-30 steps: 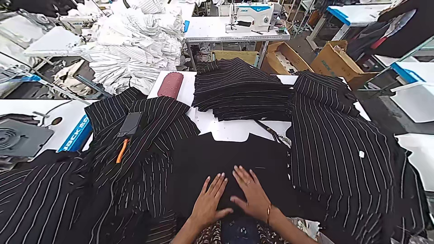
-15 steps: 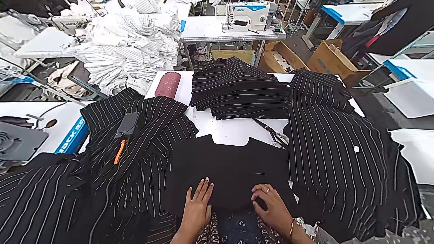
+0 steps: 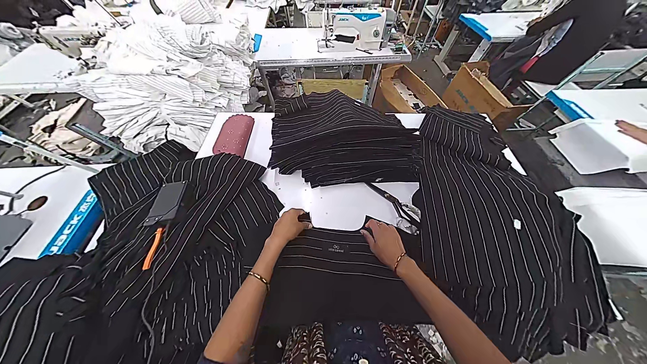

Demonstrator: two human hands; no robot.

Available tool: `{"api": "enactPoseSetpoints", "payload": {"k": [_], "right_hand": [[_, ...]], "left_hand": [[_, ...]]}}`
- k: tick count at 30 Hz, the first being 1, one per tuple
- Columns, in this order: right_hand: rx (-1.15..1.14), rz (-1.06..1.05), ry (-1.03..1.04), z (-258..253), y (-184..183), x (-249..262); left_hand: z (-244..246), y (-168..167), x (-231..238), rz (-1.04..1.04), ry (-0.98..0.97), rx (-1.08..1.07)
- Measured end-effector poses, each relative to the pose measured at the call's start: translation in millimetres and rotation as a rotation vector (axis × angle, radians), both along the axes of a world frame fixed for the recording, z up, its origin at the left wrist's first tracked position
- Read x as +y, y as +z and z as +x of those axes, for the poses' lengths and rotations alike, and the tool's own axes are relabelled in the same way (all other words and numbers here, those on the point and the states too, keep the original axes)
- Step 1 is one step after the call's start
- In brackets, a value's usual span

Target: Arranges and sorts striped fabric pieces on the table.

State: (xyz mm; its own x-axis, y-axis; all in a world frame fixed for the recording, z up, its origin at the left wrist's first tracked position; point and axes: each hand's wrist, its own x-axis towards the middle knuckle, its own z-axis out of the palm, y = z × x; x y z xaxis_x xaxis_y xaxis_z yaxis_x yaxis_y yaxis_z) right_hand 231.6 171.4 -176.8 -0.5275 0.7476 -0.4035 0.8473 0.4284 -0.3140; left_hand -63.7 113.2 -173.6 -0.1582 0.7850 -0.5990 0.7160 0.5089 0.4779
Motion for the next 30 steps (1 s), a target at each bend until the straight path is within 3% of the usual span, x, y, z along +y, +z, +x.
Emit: {"api": "enactPoseSetpoints", "payload": {"k": [3, 5, 7, 11, 16, 21, 27, 30], "right_hand": [[0.105, 0.218, -0.003, -4.4, -24.4, 4.5], [0.133, 0.266, 0.011, -7.3, -29.3, 9.3], [0.154, 0.291, 0.025, -7.8, -30.6, 13.0], [0.191, 0.325, 0.011, -7.9, -30.3, 13.8], [0.236, 0.338, -0.020, -7.8, -33.8, 13.3], [0.212, 0.273, -0.086, -19.1, -21.2, 5.5], [0.398, 0.125, 0.346, -6.3, -20.4, -110.4], [0.218, 0.080, 0.310, 17.3, -27.8, -115.8]], "left_hand": [[9.3, 2.2, -1.5, 0.066, 0.074, 0.056], [35.9, 3.9, -12.9, 0.253, 0.086, 0.197], [72.5, -5.9, -36.3, 0.529, -0.014, 0.226], [136.4, -45.4, -95.0, 0.813, -0.238, 0.124], [123.9, -65.5, -90.2, 0.803, -0.125, 0.291], [111.8, -68.9, -81.8, 0.746, -0.178, 0.349], [75.4, -73.5, -103.7, 0.689, -0.179, 0.373], [61.1, -76.9, -110.3, 0.669, -0.160, 0.406]]}}
